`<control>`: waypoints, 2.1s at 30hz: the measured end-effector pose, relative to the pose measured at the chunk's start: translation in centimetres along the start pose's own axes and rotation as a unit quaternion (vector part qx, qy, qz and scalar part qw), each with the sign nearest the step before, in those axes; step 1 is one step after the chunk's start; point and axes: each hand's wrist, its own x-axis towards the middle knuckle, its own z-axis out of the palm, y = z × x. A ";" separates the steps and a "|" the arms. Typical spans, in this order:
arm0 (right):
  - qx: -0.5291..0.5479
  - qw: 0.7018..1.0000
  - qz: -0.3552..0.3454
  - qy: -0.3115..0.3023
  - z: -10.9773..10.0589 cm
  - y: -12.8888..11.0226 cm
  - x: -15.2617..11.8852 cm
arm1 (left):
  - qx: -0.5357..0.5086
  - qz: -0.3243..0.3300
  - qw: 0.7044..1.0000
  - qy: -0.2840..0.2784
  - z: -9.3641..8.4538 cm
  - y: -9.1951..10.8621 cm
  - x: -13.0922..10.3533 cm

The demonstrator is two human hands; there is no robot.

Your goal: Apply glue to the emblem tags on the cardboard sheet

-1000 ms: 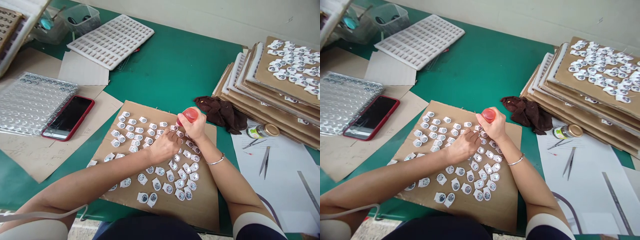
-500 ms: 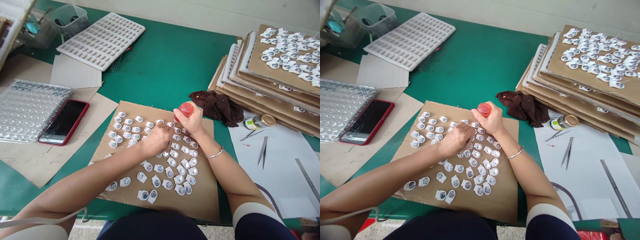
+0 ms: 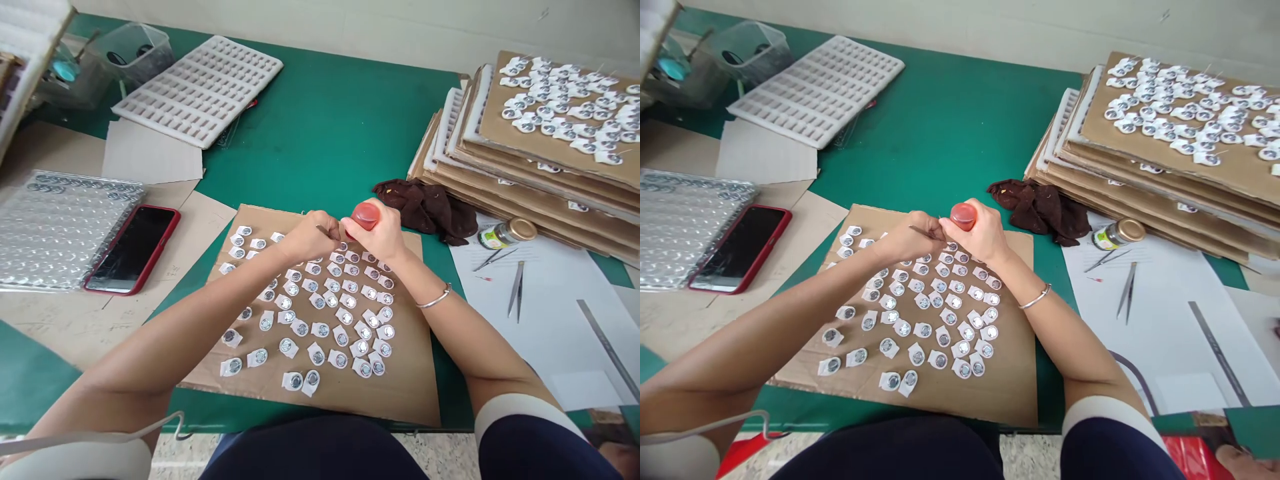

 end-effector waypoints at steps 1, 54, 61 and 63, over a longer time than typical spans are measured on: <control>0.007 1.000 0.013 0.006 -0.5 -0.1 -0.1 | -0.007 -0.012 1.000 -0.009 -0.1 0.0 0.1; 0.017 0.998 0.035 0.051 -1.9 -0.1 -6.2 | -0.082 -0.057 0.994 -0.042 -0.6 -0.3 0.0; 0.018 0.998 0.026 0.055 -1.7 -0.1 -6.4 | -0.080 -0.052 0.995 -0.041 -0.6 -0.2 0.1; 0.017 0.998 0.029 0.054 -1.7 -0.1 -6.4 | -0.077 -0.051 0.995 -0.039 -0.6 -0.2 0.1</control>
